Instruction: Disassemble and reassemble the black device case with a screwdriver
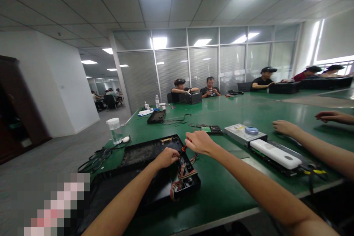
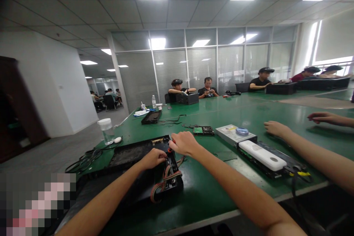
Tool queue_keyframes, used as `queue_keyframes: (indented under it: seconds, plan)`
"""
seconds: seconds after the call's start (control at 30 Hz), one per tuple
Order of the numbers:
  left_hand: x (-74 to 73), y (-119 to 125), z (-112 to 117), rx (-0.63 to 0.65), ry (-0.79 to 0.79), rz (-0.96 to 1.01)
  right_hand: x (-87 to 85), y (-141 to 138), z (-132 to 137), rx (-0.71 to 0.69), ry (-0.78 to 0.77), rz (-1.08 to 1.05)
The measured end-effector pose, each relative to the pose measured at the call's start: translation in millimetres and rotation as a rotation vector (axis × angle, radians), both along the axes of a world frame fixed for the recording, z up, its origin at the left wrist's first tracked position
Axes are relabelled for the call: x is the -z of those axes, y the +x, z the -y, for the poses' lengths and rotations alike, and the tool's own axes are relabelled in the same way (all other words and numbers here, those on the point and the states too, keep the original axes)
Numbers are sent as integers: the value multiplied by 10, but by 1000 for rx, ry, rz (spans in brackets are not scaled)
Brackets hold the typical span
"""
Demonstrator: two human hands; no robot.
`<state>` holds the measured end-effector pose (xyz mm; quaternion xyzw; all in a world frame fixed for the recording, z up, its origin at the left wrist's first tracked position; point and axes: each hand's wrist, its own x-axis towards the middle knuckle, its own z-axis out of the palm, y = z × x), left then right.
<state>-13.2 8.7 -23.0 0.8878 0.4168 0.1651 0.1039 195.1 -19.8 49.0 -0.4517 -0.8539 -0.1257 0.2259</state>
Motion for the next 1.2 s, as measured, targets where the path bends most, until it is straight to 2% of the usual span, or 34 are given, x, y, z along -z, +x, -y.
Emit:
queue_keyframes:
  seconds: [0.1,0.17,0.3,0.4,0.47,0.57,0.67,0.7,0.83,0.97,1.03,1.1,1.2]
  plan:
    - [10,-6,-5,18,17,1,-238,-190,68,-47,-115,119]
    - [12,-10,-8,26,25,-4,-334,-312,39,-11,-147,147]
    - [11,-12,-12,21,38,-20,-406,-442,-138,175,-157,93]
    - [11,-8,-15,21,48,-32,-419,-397,-284,69,-269,76]
    - [11,-4,-18,22,52,-27,-420,-332,-353,15,-317,87]
    - [12,0,-24,18,43,-18,-405,-268,-397,57,-313,60]
    - [21,1,-26,15,30,-25,-383,-276,-378,-39,-343,36]
    - [24,1,-26,13,29,-29,-378,-286,-362,-49,-333,41]
    - [19,3,-12,14,40,-27,-367,-313,-296,64,-249,55]
    - [-23,1,31,11,40,-48,-377,-347,-273,-46,-270,44]
    - [-42,-2,58,12,50,-57,-371,-352,-281,-16,-225,22]
    - [-49,-4,81,15,65,-57,-318,-288,-300,-17,-203,-41]
    - [-41,-1,93,7,73,-50,-70,4,-357,-215,-327,-229]
